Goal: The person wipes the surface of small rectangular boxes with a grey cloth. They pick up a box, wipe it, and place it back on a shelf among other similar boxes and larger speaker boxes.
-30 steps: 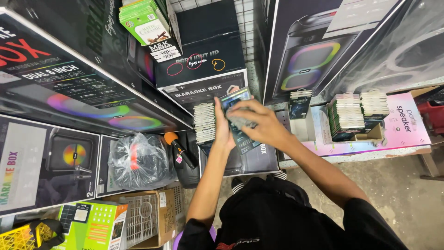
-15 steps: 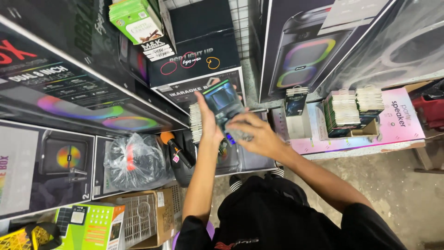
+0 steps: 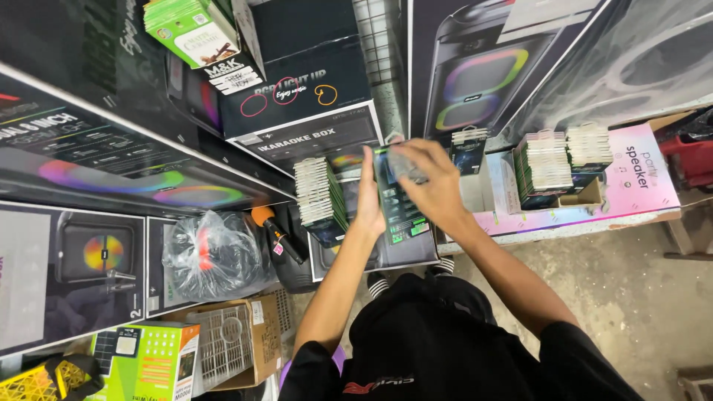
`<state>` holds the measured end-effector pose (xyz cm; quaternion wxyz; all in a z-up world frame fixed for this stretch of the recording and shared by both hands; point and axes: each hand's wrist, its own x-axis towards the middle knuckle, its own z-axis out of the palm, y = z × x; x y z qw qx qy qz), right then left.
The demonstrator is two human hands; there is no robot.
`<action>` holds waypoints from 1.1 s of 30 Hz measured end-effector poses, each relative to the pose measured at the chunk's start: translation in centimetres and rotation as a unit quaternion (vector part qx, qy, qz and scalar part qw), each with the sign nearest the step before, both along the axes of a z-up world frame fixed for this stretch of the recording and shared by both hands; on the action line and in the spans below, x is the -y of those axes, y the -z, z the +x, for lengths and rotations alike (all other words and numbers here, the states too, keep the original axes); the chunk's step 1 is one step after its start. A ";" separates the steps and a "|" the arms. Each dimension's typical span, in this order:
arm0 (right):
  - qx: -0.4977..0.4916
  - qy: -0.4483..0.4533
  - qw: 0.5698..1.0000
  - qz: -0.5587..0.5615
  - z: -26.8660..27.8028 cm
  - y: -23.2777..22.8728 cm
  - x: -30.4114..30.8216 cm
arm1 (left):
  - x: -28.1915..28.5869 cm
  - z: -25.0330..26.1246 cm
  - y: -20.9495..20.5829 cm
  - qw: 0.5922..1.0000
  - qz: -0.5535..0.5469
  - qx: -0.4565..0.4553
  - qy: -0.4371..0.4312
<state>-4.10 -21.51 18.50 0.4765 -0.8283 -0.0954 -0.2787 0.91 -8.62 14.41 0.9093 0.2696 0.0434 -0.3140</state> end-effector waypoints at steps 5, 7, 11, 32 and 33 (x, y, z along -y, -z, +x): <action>-0.041 0.064 0.997 0.030 -1.2 2.1 1.9 | 2.1 0.6 1.5 1.000 0.025 0.015 0.008; -0.061 0.048 0.996 0.042 -1.8 2.6 2.5 | 3.0 1.0 2.5 0.999 0.040 0.012 0.005; -0.093 -0.014 0.990 0.105 -1.4 2.6 4.9 | 6.1 0.7 3.5 0.980 0.141 0.125 -0.065; -0.151 0.084 0.984 0.048 5.8 18.7 24.4 | 18.3 4.0 17.6 0.789 0.501 0.352 -0.051; -0.158 0.083 0.983 0.041 6.2 19.7 24.7 | 18.2 4.3 18.2 0.776 0.518 0.359 -0.028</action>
